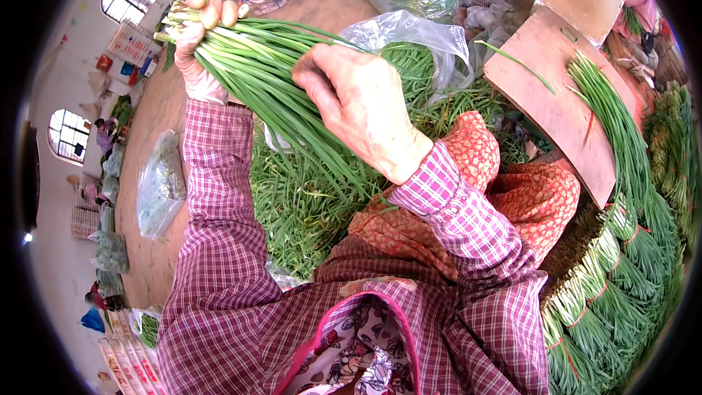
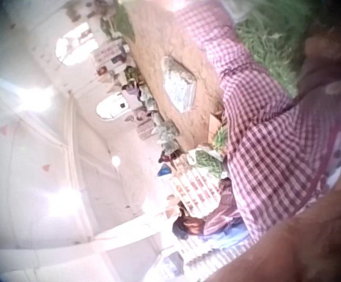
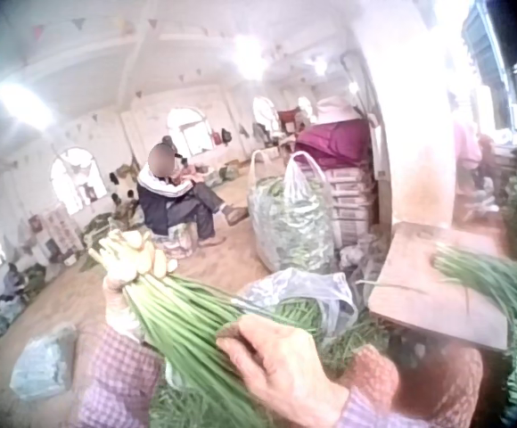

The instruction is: The person sorts through large piles of green produce, removes damaged or dry parts by hand, aligns the stems, and ties them into bundles using red string.

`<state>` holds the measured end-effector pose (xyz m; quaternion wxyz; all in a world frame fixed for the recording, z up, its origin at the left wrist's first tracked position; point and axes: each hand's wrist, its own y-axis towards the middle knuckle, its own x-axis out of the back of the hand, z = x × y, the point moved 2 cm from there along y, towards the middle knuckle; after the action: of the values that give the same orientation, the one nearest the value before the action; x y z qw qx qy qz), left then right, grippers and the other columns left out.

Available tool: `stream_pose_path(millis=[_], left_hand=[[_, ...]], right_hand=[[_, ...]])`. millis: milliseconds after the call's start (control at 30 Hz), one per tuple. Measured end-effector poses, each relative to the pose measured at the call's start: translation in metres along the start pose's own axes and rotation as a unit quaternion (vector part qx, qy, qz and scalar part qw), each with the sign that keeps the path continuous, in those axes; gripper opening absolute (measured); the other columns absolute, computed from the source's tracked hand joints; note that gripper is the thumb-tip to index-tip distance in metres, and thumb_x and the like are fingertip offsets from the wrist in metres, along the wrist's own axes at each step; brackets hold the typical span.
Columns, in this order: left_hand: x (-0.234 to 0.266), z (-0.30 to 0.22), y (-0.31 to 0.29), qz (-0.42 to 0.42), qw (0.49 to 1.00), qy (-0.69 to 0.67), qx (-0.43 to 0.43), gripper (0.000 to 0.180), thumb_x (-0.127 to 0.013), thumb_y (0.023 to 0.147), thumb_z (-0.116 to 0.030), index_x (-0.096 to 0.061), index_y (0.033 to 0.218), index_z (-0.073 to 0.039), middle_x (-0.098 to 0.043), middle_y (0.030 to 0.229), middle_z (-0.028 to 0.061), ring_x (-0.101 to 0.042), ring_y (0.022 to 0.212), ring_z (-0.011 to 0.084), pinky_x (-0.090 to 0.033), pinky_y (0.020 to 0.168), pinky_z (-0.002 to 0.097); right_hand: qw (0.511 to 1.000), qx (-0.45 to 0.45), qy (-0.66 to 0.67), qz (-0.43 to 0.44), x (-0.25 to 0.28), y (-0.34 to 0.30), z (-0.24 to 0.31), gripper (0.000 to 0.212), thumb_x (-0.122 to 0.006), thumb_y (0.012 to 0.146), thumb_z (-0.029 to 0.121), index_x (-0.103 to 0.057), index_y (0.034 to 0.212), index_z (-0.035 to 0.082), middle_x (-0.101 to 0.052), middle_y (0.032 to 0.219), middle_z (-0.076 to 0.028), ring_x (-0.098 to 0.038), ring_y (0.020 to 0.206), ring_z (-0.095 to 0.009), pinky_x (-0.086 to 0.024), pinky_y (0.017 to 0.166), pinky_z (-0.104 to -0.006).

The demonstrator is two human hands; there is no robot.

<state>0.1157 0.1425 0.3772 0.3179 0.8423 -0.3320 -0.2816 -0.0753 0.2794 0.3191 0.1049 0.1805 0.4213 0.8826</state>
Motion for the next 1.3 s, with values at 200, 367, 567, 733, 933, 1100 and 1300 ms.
stream_pose_path(millis=[200, 367, 567, 733, 933, 1100, 1300], left_hand=[[-0.021, 0.005, -0.003, 0.015, 1.000, 0.011, 0.024, 0.042, -0.068, 0.075, -0.016, -0.058, 0.114, -0.006, -0.058, 0.085, 0.0021, -0.058, 0.089, 0.0211, -0.046, 0.097, 0.0426], [-0.026, 0.009, -0.003, 0.012, 0.999, 0.029, 0.027, 0.042, -0.068, 0.075, -0.016, -0.057, 0.114, -0.005, -0.059, 0.083, 0.0018, -0.059, 0.088, 0.0209, -0.045, 0.096, 0.0420], [-0.038, 0.013, -0.006, 0.008, 0.999, 0.035, 0.025, 0.041, -0.070, 0.073, -0.014, -0.059, 0.112, -0.003, -0.063, 0.083, 0.0048, -0.061, 0.084, 0.0216, -0.047, 0.093, 0.0404], [-0.043, 0.017, -0.006, 0.038, 0.995, 0.061, 0.063, 0.039, -0.072, 0.071, -0.007, -0.062, 0.107, 0.001, -0.066, 0.085, 0.0091, -0.065, 0.080, 0.0206, -0.054, 0.084, 0.0364], [-0.062, 0.030, -0.017, 0.041, 0.975, 0.169, 0.140, 0.039, -0.072, 0.073, 0.000, -0.058, 0.110, 0.001, -0.061, 0.086, 0.0073, -0.060, 0.080, 0.0172, -0.051, 0.078, 0.0321], [-0.056, 0.047, -0.022, 0.120, 0.952, 0.253, 0.128, 0.040, -0.075, 0.075, 0.006, -0.062, 0.112, 0.003, -0.072, 0.100, 0.0112, -0.069, 0.088, 0.0136, -0.057, 0.082, 0.0270], [-0.088, 0.063, -0.040, 0.244, 0.809, 0.535, -0.021, 0.035, -0.081, 0.069, -0.012, -0.070, 0.102, -0.007, -0.072, 0.093, 0.0046, -0.070, 0.081, 0.0139, -0.057, 0.076, 0.0265]], right_hand=[[0.999, -0.005, -0.047, 0.013, -0.009, 0.013, -0.012, 0.012, -0.063, 0.087, 0.014, -0.064, 0.090, 0.003, -0.067, 0.080, -0.017, -0.065, 0.073, -0.037, -0.052, 0.064, -0.0435], [0.996, -0.070, -0.018, 0.047, -0.008, 0.008, -0.012, 0.016, -0.067, 0.085, 0.018, -0.064, 0.089, 0.003, -0.068, 0.078, -0.016, -0.067, 0.071, -0.034, -0.052, 0.063, -0.0413], [0.997, -0.072, 0.003, 0.036, -0.010, 0.012, -0.015, 0.017, -0.069, 0.083, 0.019, -0.065, 0.089, 0.003, -0.067, 0.071, -0.014, -0.068, 0.066, -0.031, -0.052, 0.061, -0.0397], [0.992, -0.099, 0.019, 0.079, 0.001, 0.013, -0.026, 0.019, -0.066, 0.083, 0.018, -0.068, 0.088, 0.000, -0.068, 0.072, -0.015, -0.069, 0.067, -0.028, -0.053, 0.062, -0.0375], [0.957, -0.203, 0.043, 0.202, 0.025, 0.007, -0.046, 0.029, -0.063, 0.085, 0.025, -0.069, 0.091, -0.002, -0.067, 0.071, -0.012, -0.063, 0.063, -0.020, -0.051, 0.063, -0.0328], [0.865, -0.345, 0.233, 0.280, 0.057, 0.004, -0.045, 0.031, -0.061, 0.090, 0.028, -0.069, 0.102, 0.001, -0.057, 0.068, 0.003, -0.045, 0.055, -0.003, -0.035, 0.050, -0.0186], [0.909, -0.197, -0.030, 0.366, 0.108, -0.038, -0.058, 0.031, -0.062, 0.090, 0.025, -0.067, 0.107, 0.000, -0.070, 0.085, -0.012, -0.067, 0.078, -0.020, -0.053, 0.071, -0.0333]])
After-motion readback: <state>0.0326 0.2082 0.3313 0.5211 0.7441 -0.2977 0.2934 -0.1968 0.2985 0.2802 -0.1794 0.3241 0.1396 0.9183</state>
